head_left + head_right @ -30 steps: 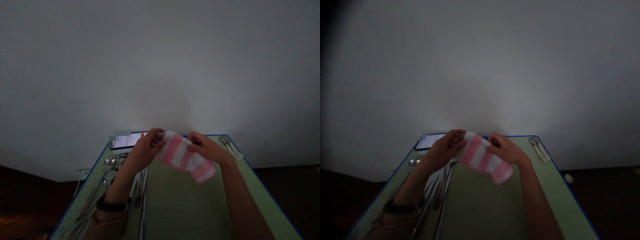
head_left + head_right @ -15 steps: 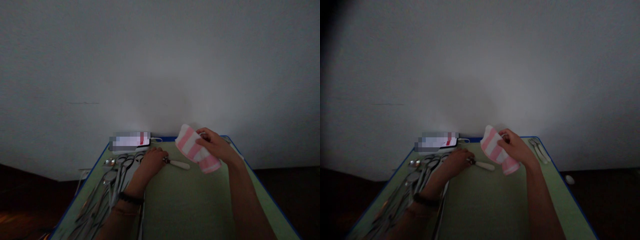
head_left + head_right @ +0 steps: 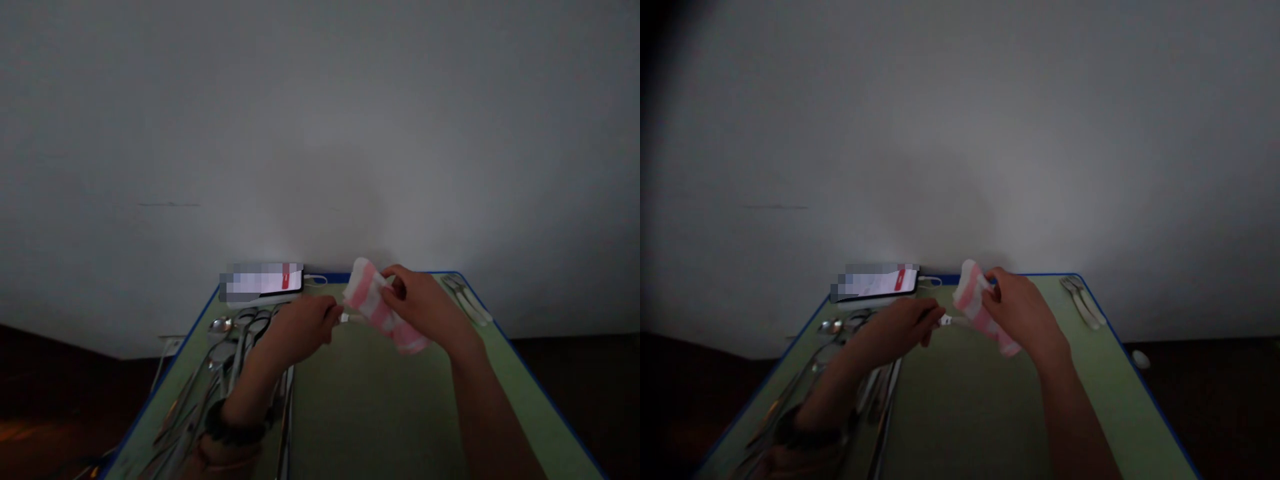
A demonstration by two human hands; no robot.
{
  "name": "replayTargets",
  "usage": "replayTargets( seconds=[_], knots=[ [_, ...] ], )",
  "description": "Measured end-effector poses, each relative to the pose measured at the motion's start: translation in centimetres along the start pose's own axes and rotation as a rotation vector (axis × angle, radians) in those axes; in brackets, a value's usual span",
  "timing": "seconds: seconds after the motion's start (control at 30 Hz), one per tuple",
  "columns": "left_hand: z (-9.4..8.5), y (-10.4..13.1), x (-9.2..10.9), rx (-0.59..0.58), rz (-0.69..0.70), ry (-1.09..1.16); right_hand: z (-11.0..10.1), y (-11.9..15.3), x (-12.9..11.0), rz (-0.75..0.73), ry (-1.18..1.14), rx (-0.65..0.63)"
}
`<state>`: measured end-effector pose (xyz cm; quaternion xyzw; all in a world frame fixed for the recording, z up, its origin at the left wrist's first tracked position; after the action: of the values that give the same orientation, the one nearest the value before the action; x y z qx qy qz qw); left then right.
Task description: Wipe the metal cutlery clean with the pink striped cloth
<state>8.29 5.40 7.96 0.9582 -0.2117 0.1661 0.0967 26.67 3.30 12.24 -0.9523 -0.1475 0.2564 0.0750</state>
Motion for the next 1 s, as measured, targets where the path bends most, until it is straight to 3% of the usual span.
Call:
replayTargets(
  seconds=[0.17, 0.23, 0.3, 0.4, 0.47, 0.57, 0.67, 0.73, 0.87, 1.0],
  knots=[
    [-2.2, 1.1, -0.4, 0.085, -0.081, -0.016, -2.5, 0.9, -1.8, 0.035, 0.095, 0.289],
    [-2.5, 1.3, -0.7, 0.093, -0.097, -0.021, -2.8, 1.1, -2.1, 0.045, 0.089, 0.350],
    [-2.6, 1.4, -0.7, 0.102, -0.085, -0.012, -2.1, 1.0, -2.2, 0.048, 0.026, 0.270],
    [-2.9, 1.4, -0.2, 0.133, -0.046, 0.010, 0.5, 0.4, -2.7, 0.003, -0.183, 0.000],
    [-3.2, 1.5, 0.3, 0.176, -0.026, 0.017, 1.9, 0.0, -3.5, -0.076, -0.338, -0.114],
    [-3.9, 1.7, 0.7, 0.250, -0.005, 0.053, 2.4, -0.4, -4.2, -0.170, -0.428, -0.051],
    [-4.5, 1.7, 0.9, 0.288, 0.026, 0.132, 1.8, -0.4, -4.1, -0.224, -0.271, 0.119],
    [-4.7, 1.7, 0.9, 0.310, 0.050, 0.169, 1.7, -0.3, -3.9, -0.269, -0.157, 0.146],
    [-4.8, 1.7, 1.3, 0.358, 0.128, 0.194, 2.3, -0.2, -3.7, -0.263, -0.094, -0.039],
    [-4.6, 2.0, 1.7, 0.317, 0.234, 0.205, 2.5, 0.2, -4.2, -0.220, -0.122, -0.229]
  ],
)
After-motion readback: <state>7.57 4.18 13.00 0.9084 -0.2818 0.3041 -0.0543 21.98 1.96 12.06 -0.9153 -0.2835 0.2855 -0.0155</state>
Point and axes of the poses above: each hand's wrist, its own y-axis away from the middle knuckle, its own z-axis out of the palm, x = y × z, the point moved 4 cm from there along -y, towards the middle knuckle, and after that the axes turned 10 degrees about -z, right-handed, at the moved point
